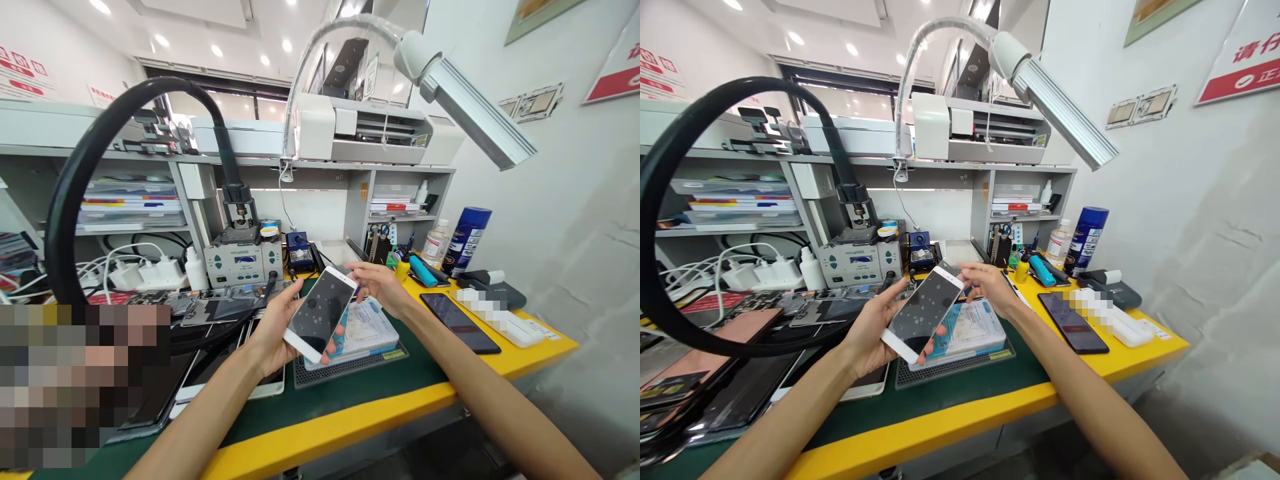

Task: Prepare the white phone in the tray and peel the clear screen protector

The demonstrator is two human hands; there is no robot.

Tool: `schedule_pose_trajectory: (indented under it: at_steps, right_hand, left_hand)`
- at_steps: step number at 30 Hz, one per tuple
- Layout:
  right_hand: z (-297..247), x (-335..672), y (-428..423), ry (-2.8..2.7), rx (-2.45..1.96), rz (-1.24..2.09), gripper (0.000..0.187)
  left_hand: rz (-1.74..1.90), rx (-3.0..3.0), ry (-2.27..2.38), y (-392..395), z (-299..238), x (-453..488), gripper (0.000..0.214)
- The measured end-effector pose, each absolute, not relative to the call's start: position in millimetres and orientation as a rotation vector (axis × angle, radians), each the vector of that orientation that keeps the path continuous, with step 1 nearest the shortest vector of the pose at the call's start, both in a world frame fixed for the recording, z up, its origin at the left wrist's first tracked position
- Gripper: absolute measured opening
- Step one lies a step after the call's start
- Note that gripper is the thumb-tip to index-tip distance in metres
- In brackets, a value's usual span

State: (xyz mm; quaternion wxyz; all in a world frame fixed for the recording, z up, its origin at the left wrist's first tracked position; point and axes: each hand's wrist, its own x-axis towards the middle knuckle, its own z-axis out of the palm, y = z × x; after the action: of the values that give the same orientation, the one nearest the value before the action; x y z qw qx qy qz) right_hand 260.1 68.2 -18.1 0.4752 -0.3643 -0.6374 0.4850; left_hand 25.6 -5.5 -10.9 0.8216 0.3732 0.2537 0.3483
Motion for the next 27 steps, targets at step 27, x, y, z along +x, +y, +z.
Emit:
schedule_pose_trajectory:
  at_steps: [27]
  right_hand:
    - [-11.6,268.7,64.7,-1.539,-0.716,1.226,0.031]
  left_hand:
    - [0.637,0.749,0.511,0.2,-15.4,24.3,0.073]
